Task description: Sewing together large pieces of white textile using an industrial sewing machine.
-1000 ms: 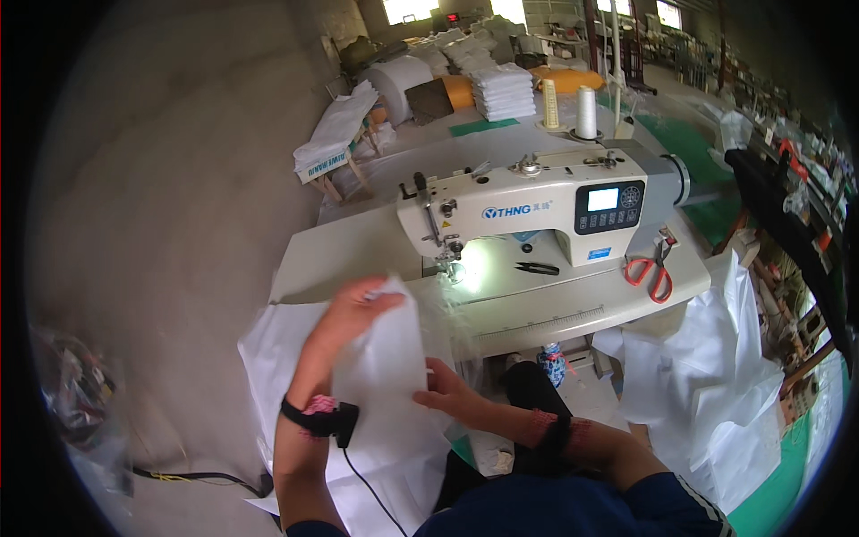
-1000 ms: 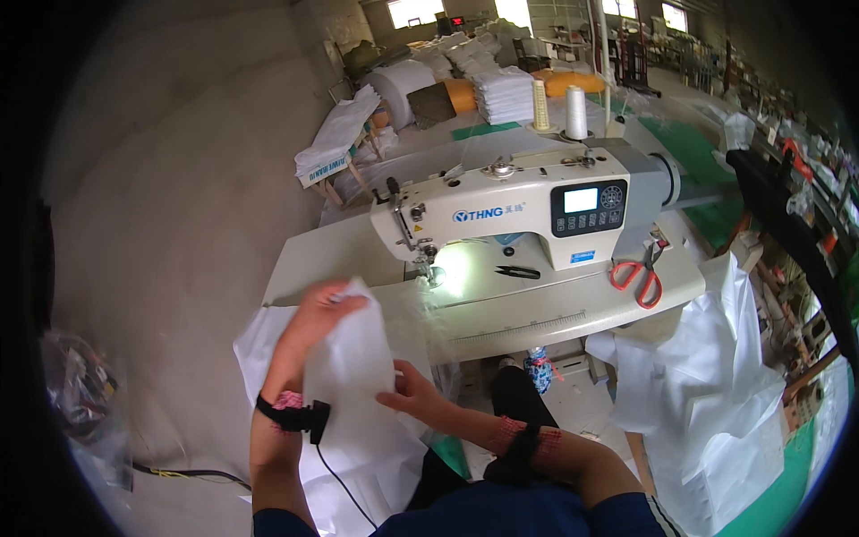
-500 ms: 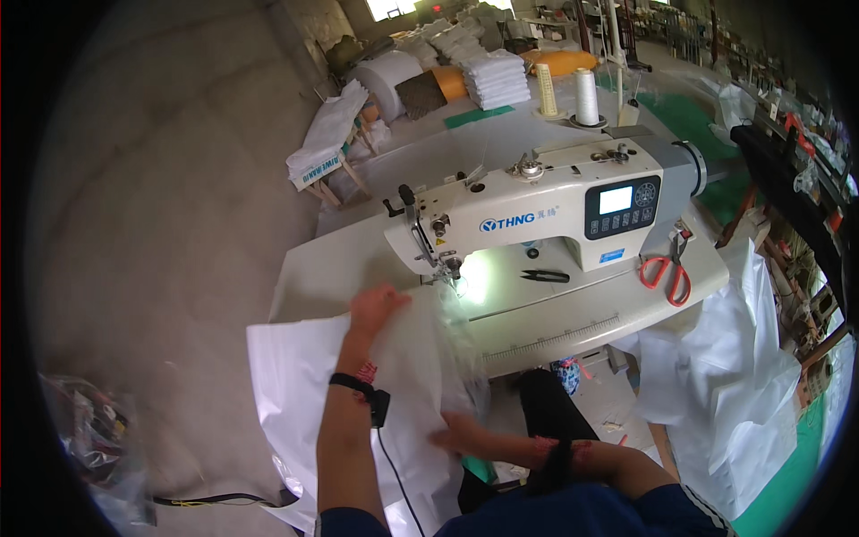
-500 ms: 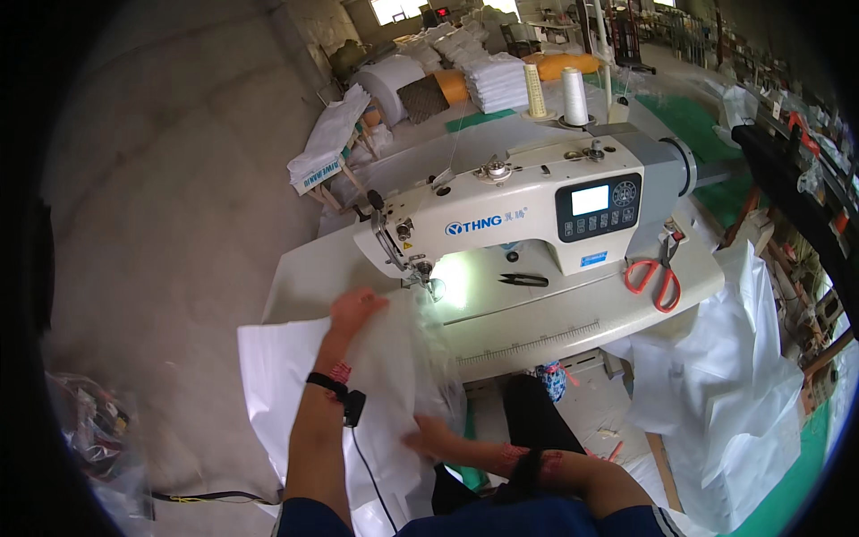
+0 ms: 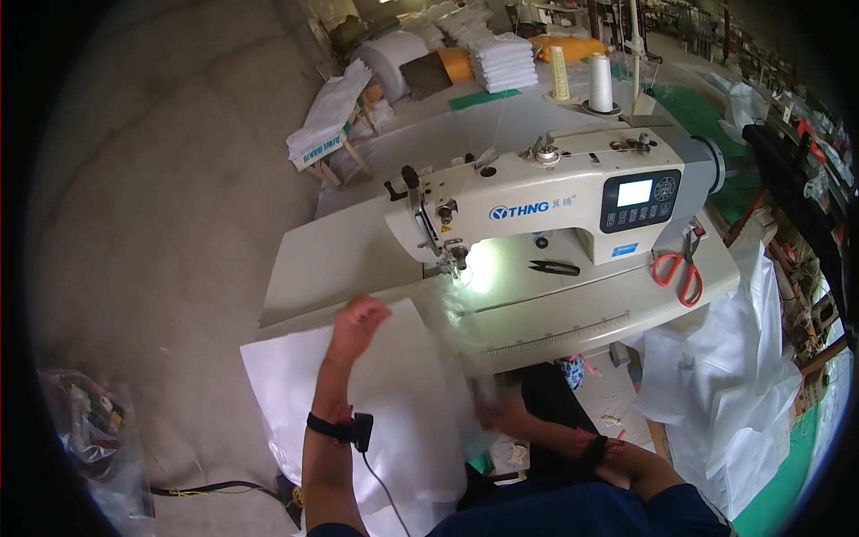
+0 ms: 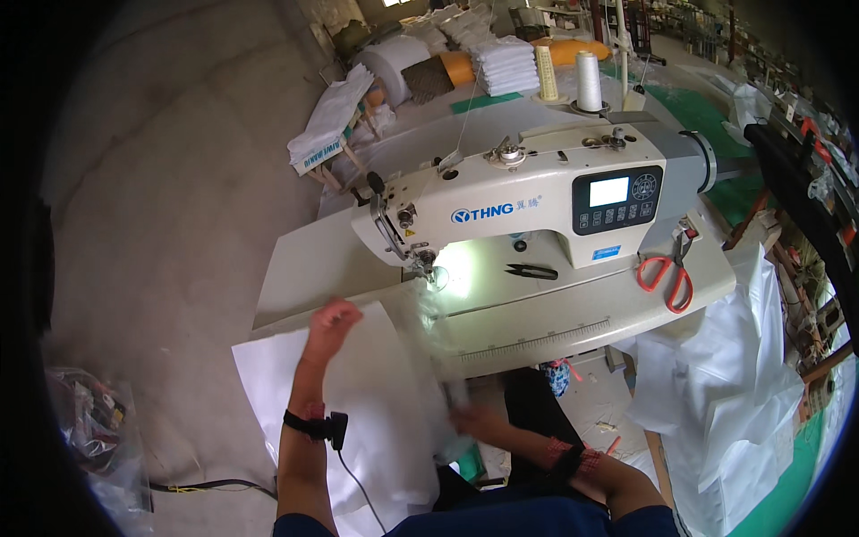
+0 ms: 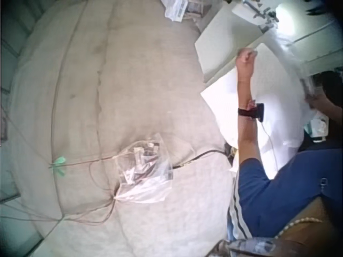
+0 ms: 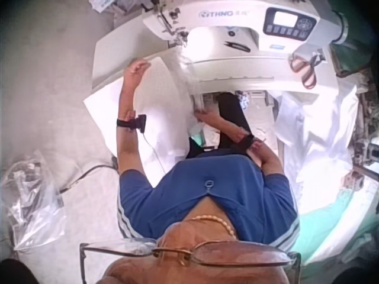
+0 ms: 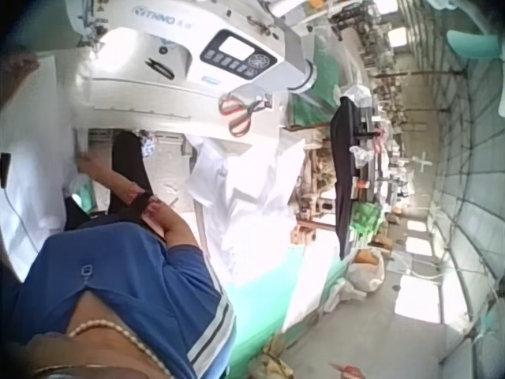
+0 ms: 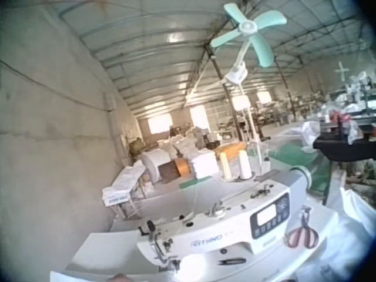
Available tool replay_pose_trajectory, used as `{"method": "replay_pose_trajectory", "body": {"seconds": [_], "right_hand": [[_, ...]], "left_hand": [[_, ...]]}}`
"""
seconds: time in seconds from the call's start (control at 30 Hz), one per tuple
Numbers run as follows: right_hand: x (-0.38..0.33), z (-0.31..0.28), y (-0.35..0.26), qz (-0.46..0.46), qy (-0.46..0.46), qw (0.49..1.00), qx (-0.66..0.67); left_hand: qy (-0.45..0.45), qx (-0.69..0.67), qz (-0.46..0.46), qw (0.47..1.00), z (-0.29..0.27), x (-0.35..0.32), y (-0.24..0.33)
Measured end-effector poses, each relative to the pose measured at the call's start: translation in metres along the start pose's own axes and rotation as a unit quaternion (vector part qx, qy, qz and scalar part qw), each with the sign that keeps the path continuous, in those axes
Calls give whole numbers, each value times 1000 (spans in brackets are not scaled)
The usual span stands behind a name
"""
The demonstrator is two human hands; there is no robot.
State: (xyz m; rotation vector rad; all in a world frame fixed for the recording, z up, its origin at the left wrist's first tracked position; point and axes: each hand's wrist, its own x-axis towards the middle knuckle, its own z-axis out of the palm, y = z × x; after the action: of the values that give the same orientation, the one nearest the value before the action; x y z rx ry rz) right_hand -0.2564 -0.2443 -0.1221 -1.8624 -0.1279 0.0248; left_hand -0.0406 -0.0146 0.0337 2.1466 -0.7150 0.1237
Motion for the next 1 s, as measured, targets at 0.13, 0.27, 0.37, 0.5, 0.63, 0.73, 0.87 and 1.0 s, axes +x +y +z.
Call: {"method": "replay_pose_trajectory", "body": {"seconds": [0.13, 0.27, 0.37, 0.5, 0.63, 0.73, 0.87, 1.0], "right_hand": [[-25, 28, 2, 154, -315, 927, 132], [-32, 36, 9, 251, -337, 890, 176], [-34, 40, 23, 250, -378, 883, 125], [-47, 49, 50, 280, -389, 863, 159], [-41, 40, 57, 188, -392, 895, 102], [-22, 1, 32, 73, -424, 884, -184], [10, -62, -35, 57, -216, 966, -132], [80, -85, -90, -21, 78, 996, -39]], "left_hand": [[35, -108, 31, 993, -3, 39, -3], [-33, -48, 54, 997, 40, 50, -16], [-13, 146, 64, 987, 65, 52, -27], [-5, 125, 20, 992, 76, 61, -28], [-29, 229, 49, 972, 80, 66, -17], [-106, 297, -58, 947, 81, 65, -10], [-110, 265, -78, 955, 79, 69, -10], [-166, 166, -92, 968, 72, 75, -7]]}}
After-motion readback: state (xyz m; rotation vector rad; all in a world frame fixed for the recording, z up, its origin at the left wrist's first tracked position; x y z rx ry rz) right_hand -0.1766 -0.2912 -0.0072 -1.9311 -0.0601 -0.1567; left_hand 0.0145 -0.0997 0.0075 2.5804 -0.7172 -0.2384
